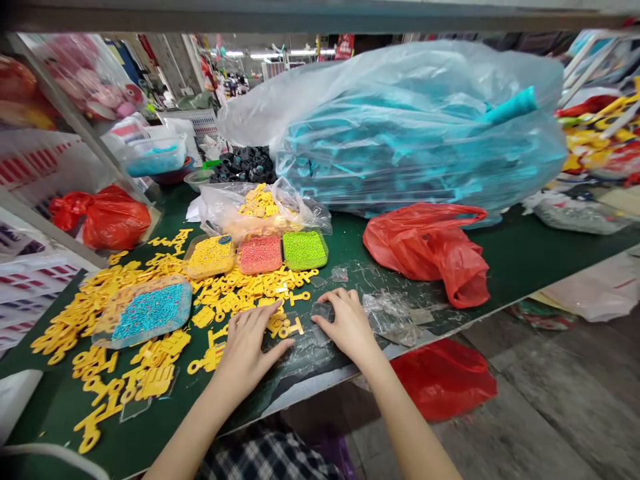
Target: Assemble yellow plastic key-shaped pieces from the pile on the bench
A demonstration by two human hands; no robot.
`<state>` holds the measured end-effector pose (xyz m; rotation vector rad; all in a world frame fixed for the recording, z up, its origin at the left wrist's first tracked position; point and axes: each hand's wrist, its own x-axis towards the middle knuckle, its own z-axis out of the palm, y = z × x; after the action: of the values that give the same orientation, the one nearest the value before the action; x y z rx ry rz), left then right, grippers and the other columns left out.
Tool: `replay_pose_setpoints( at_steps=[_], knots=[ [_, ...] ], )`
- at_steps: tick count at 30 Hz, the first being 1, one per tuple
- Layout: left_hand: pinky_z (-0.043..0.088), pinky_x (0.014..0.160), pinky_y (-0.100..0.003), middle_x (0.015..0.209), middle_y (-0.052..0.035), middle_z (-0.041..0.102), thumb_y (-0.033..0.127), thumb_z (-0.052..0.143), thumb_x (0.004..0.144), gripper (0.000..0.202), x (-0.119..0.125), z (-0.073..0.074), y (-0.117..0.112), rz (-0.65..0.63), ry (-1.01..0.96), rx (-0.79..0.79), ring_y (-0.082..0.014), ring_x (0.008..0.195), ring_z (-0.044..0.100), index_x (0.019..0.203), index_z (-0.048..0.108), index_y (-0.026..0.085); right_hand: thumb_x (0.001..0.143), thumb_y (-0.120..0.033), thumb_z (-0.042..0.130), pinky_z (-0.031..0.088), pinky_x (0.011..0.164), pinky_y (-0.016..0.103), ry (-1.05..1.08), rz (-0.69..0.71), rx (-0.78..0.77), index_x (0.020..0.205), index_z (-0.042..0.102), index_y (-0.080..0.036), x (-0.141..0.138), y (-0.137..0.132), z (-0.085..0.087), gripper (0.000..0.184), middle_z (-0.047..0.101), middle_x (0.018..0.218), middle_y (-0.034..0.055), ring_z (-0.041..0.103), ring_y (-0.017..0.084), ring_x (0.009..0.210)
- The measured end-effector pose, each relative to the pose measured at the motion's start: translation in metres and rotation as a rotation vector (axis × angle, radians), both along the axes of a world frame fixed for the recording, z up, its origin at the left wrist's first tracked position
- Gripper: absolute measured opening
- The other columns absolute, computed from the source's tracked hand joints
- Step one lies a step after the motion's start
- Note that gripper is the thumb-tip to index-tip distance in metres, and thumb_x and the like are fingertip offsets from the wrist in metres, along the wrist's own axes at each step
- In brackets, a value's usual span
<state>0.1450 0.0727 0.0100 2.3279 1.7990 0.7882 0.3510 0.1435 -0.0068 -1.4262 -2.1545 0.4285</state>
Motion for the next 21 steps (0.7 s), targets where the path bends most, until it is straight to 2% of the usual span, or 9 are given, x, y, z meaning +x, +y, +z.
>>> replay_pose_setpoints(
  at_steps=[2, 4, 7, 11, 14, 16, 18, 21],
  knots=[
    [0.037, 0.096, -0.044, 0.125, -0.0090, 0.062, 0.035, 0.063, 0.088, 0.052, 0.002, -0.002, 0.001, 0.023, -0.042, -0.013, -0.0275, 0.113, 0.054, 0.135, 0.045, 0.023, 0.077, -0.026, 0.070, 0.047, 0.083, 0.039, 0.090, -0.011, -0.045, 0.087, 0.063, -0.023, -0.001, 0.002, 0.000, 0.012, 0.067, 0.091, 0.0037, 0.056, 0.025, 0.089],
    [0.036, 0.098, -0.043, 0.125, -0.0085, 0.062, 0.036, 0.059, 0.091, 0.046, 0.003, 0.000, 0.001, 0.023, -0.090, -0.019, -0.0266, 0.113, 0.054, 0.133, 0.047, 0.024, 0.080, -0.029, 0.065, 0.046, 0.080, 0.039, 0.188, -0.021, -0.087, 0.084, 0.064, -0.023, -0.004, 0.002, 0.002, 0.007, 0.068, 0.086, 0.0030, 0.057, 0.024, 0.085],
    [0.035, 0.098, -0.043, 0.119, -0.0075, 0.065, 0.037, 0.053, 0.094, 0.033, 0.002, 0.006, 0.000, 0.018, -0.187, -0.031, -0.0257, 0.110, 0.055, 0.125, 0.054, 0.024, 0.084, -0.038, 0.059, 0.046, 0.073, 0.038, 0.377, -0.019, -0.176, 0.088, 0.069, -0.023, -0.010, -0.003, 0.009, 0.018, 0.071, 0.086, 0.0042, 0.061, 0.023, 0.078],
    [0.038, 0.092, -0.040, 0.103, -0.0054, 0.069, 0.040, 0.048, 0.096, 0.025, 0.001, 0.014, -0.001, -0.029, -0.399, -0.106, -0.0235, 0.101, 0.059, 0.101, 0.064, 0.021, 0.084, -0.048, 0.058, 0.050, 0.070, 0.035, 0.649, 0.099, -0.347, 0.092, 0.072, -0.020, -0.023, -0.021, 0.031, 0.032, 0.073, 0.082, 0.0062, 0.067, 0.022, 0.077],
    [0.041, 0.084, -0.035, 0.085, -0.0035, 0.069, 0.043, 0.045, 0.097, 0.035, -0.002, 0.020, -0.005, -0.128, -0.558, -0.147, -0.0202, 0.086, 0.060, 0.080, 0.065, 0.020, 0.084, -0.048, 0.061, 0.051, 0.074, 0.033, 0.730, 0.169, -0.387, 0.088, 0.073, -0.020, -0.032, -0.038, 0.049, 0.031, 0.073, 0.078, 0.0058, 0.068, 0.022, 0.078],
    [0.042, 0.078, -0.032, 0.077, -0.0032, 0.066, 0.044, 0.045, 0.097, 0.039, -0.003, 0.024, -0.010, -0.160, -0.653, -0.118, -0.0186, 0.079, 0.059, 0.073, 0.063, 0.019, 0.087, -0.049, 0.058, 0.051, 0.072, 0.032, 0.765, 0.207, -0.416, 0.094, 0.072, -0.019, -0.035, -0.047, 0.056, 0.034, 0.073, 0.072, 0.0048, 0.068, 0.020, 0.073],
    [0.042, 0.074, -0.030, 0.072, -0.0025, 0.064, 0.044, 0.045, 0.097, 0.041, -0.005, 0.032, -0.016, -0.150, -0.723, -0.063, -0.0171, 0.074, 0.058, 0.068, 0.060, 0.019, 0.093, -0.050, 0.049, 0.049, 0.065, 0.030, 0.783, 0.232, -0.447, 0.106, 0.068, -0.018, -0.034, -0.052, 0.055, 0.039, 0.069, 0.061, 0.0016, 0.064, 0.017, 0.060],
    [0.041, 0.072, -0.030, 0.066, -0.0004, 0.062, 0.042, 0.047, 0.097, 0.041, -0.006, 0.046, -0.026, -0.120, -0.772, 0.019, -0.0149, 0.067, 0.055, 0.064, 0.057, 0.019, 0.097, -0.050, 0.041, 0.045, 0.058, 0.028, 0.737, 0.174, -0.393, 0.115, 0.062, -0.019, -0.023, -0.049, 0.040, 0.042, 0.059, 0.051, -0.0031, 0.056, 0.015, 0.050]
  ],
)
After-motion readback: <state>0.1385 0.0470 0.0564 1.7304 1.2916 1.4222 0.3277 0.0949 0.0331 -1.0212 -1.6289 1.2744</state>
